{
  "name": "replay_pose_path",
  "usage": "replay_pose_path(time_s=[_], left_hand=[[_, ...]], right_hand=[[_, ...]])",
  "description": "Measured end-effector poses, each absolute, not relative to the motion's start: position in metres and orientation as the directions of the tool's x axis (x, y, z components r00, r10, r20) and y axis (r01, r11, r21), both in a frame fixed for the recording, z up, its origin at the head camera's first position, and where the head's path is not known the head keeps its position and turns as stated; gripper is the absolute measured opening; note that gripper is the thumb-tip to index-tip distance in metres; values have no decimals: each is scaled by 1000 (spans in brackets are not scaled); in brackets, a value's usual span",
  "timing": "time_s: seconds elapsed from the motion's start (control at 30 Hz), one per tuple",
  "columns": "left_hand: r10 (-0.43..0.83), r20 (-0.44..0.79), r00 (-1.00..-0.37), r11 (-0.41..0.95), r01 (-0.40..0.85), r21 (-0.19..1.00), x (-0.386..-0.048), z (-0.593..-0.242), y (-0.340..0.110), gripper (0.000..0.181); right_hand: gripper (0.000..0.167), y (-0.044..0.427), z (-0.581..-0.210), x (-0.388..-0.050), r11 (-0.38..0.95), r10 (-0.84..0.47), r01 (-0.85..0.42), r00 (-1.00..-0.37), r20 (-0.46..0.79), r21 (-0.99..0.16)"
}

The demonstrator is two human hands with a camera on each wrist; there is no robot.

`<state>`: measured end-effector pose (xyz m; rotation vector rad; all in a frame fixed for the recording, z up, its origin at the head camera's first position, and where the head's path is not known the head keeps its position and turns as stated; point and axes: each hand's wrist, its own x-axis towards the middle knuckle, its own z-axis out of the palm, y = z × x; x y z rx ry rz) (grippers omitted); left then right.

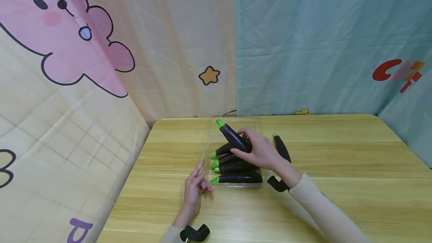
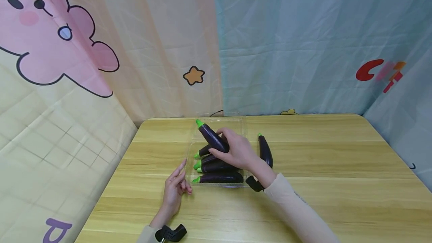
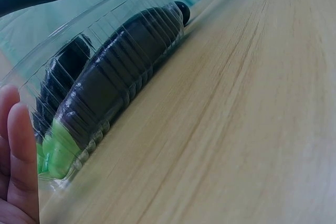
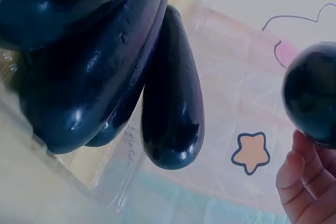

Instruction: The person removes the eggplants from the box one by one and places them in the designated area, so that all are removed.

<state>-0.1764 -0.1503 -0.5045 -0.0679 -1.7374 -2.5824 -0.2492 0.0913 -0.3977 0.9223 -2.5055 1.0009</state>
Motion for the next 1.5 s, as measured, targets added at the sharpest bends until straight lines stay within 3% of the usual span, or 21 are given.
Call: replay_pose_path(time_s=[1.5], left_hand=[[-1,54,-999,-374,50,926,-176,-503,-151,49]], right_hand=[[51,130,-407,-244,559,-302,-592,-798,522,-581]])
